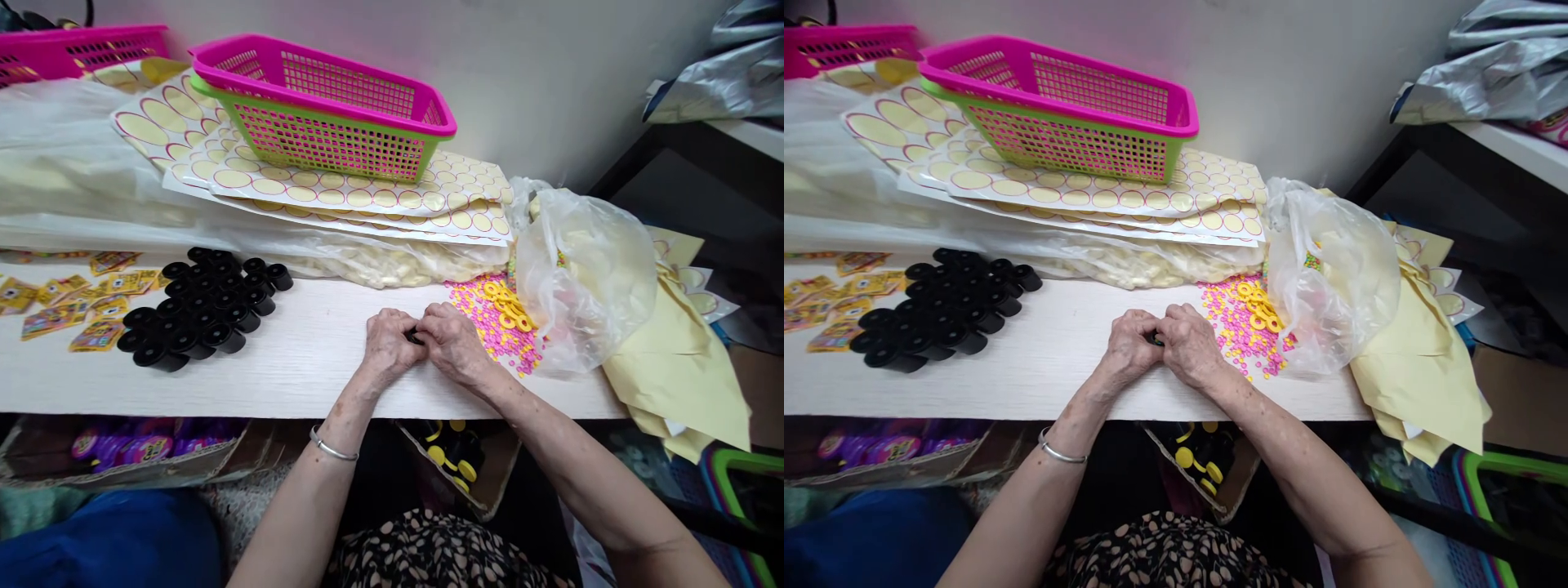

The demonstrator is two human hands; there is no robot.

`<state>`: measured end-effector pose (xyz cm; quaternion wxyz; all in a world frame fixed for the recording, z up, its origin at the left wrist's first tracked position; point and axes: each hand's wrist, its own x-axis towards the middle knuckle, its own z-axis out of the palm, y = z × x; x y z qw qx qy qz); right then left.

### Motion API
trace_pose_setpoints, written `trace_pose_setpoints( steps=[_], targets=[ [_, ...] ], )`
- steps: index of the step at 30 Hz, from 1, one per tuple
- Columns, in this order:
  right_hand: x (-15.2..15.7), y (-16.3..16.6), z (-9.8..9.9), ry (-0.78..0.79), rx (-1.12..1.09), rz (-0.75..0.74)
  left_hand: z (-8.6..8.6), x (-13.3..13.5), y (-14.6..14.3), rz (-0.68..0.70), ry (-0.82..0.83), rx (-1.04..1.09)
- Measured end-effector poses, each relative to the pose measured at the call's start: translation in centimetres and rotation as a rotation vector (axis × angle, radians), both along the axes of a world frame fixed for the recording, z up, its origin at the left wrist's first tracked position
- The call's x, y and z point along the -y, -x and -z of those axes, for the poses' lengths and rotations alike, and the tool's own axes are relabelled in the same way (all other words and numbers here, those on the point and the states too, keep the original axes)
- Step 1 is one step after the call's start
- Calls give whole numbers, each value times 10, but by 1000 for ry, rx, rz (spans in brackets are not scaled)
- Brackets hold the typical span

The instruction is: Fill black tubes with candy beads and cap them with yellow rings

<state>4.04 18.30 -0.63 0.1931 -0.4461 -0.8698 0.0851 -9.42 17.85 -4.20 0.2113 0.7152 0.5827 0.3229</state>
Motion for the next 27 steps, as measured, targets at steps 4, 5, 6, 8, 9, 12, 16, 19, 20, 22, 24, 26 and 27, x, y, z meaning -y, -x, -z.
trace_pose_setpoints(
  steps=[4,5,6,8,9,12,16,19,20,22,24,26,27],
  targets=[
    [2,8,-8,-3,99,47,0,0,-1,-19,17,26],
    [3,10,-9,-3,113,72,0,0,-1,-15,12,31],
    [4,12,-9,2,117,102,0,-1,0,-9,4,36],
    [6,16,-8,35,81,171,2,-2,1,1,-13,45],
    [6,16,-7,64,40,203,2,-2,1,2,-18,47],
    [7,11,-2,138,-165,222,2,-3,1,-6,-5,34],
    [2,-17,7,191,-512,154,-1,-3,1,-15,55,18],
    [-9,-48,16,115,-550,302,-3,-2,1,-32,82,25],
    [-14,-57,19,80,-501,353,-3,-2,1,-36,81,27],
    [-22,-71,24,40,-361,391,-3,-3,0,-34,75,24],
    [-27,-79,26,41,-216,353,-3,-3,0,-32,67,19],
    [-30,-81,27,46,-101,317,-3,-3,0,-29,63,22],
    [-30,-80,27,48,-56,308,-3,-3,0,-30,64,24]
  ],
)
